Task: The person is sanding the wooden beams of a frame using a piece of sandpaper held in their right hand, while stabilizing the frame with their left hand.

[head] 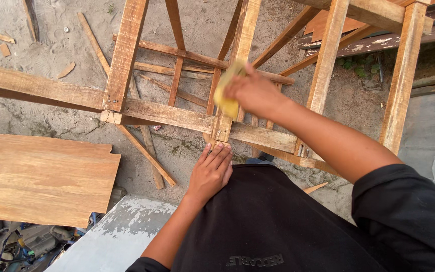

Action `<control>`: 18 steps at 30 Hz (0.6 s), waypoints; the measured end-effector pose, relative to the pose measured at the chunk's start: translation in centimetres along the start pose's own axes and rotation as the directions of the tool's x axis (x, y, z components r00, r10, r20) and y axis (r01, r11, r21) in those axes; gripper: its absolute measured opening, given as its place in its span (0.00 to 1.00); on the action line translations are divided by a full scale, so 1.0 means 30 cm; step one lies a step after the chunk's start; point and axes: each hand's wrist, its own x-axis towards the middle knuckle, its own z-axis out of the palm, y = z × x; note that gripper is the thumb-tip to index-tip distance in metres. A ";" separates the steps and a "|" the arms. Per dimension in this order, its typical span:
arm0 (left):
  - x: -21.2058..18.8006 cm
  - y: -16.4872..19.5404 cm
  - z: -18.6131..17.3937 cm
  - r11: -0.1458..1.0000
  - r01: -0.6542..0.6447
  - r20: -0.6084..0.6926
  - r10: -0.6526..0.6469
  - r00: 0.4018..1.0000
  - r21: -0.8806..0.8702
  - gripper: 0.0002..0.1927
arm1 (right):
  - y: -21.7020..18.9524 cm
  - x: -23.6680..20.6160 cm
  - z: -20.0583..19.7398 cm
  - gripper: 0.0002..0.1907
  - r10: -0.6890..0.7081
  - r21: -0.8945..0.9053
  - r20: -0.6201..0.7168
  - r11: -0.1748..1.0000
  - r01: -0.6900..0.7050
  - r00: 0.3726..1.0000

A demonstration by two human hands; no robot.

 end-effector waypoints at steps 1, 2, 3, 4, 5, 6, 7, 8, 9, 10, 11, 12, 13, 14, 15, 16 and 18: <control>0.002 0.003 0.000 1.000 0.000 -0.002 0.000 1.000 0.001 0.14 | -0.006 -0.007 0.002 0.22 0.023 -0.063 -0.015 0.998 -0.024 1.000; 0.005 0.004 -0.002 1.000 0.003 0.004 -0.003 1.000 -0.012 0.14 | -0.011 -0.009 0.007 0.21 0.045 -0.129 -0.034 0.990 -0.049 0.998; 0.006 0.005 -0.004 1.000 0.007 0.008 -0.007 1.000 -0.021 0.14 | -0.011 -0.011 0.009 0.21 0.061 -0.194 -0.058 0.978 -0.072 0.996; 0.009 0.003 -0.007 1.000 0.010 0.013 -0.010 1.000 -0.027 0.13 | -0.020 -0.014 0.020 0.18 -0.018 0.004 0.015 1.000 0.018 1.000; 0.007 0.002 -0.013 0.999 0.015 0.022 -0.015 1.000 -0.030 0.13 | -0.019 -0.015 0.027 0.15 -0.107 0.210 0.073 0.974 0.090 0.992; 0.011 0.004 -0.013 0.999 0.015 0.030 -0.014 0.999 -0.038 0.13 | -0.018 -0.018 0.040 0.12 -0.197 0.408 0.113 0.903 0.136 0.974; 0.019 0.002 -0.012 0.999 0.012 0.035 -0.011 0.999 -0.044 0.12 | -0.011 -0.018 0.052 0.14 -0.161 0.351 0.055 0.927 0.132 0.985; 0.026 0.000 -0.012 0.999 -0.001 0.021 0.001 1.000 -0.037 0.12 | 0.001 -0.021 0.066 0.17 -0.135 0.294 -0.004 0.947 0.131 0.991; 0.029 0.000 -0.014 1.000 -0.006 0.010 0.006 1.000 -0.030 0.13 | 0.014 -0.022 0.083 0.19 -0.117 0.242 -0.061 0.962 0.129 0.991; 0.029 0.004 -0.018 1.000 -0.008 0.002 0.008 1.000 -0.028 0.13 | 0.036 -0.026 0.098 0.21 -0.083 0.127 -0.129 0.987 0.099 0.988; 0.028 0.012 -0.020 0.999 -0.004 0.009 0.005 1.000 -0.036 0.13 | 0.054 -0.031 0.117 0.23 -0.056 0.012 -0.199 0.998 0.060 0.978; 0.031 0.010 -0.024 0.999 -0.005 0.013 0.006 1.000 -0.036 0.12 | 0.078 -0.035 0.133 0.25 -0.043 -0.103 -0.279 0.995 0.014 0.959; 0.033 0.004 -0.030 0.999 -0.008 0.018 0.009 1.000 -0.031 0.12 | 0.096 -0.040 0.152 0.26 -0.154 -0.069 -0.282 0.988 0.140 0.947; 0.032 0.003 -0.037 0.999 -0.001 0.026 0.002 1.000 -0.042 0.13 | 0.114 -0.045 0.169 0.27 -0.260 -0.032 -0.285 0.965 0.262 0.923; 0.030 0.005 -0.042 0.998 0.004 0.036 -0.002 0.999 -0.058 0.13 | 0.130 -0.051 0.183 0.28 -0.359 0.005 -0.290 0.927 0.376 0.887; 0.034 0.004 -0.044 0.997 0.003 0.042 0.000 0.999 -0.073 0.13 | 0.144 -0.054 0.195 0.27 -0.311 0.014 -0.316 0.943 0.332 0.897; 0.038 0.007 -0.047 0.998 0.002 0.008 -0.002 1.000 -0.064 0.12 | 0.166 -0.060 0.206 0.27 -0.214 0.042 -0.359 0.969 0.245 0.908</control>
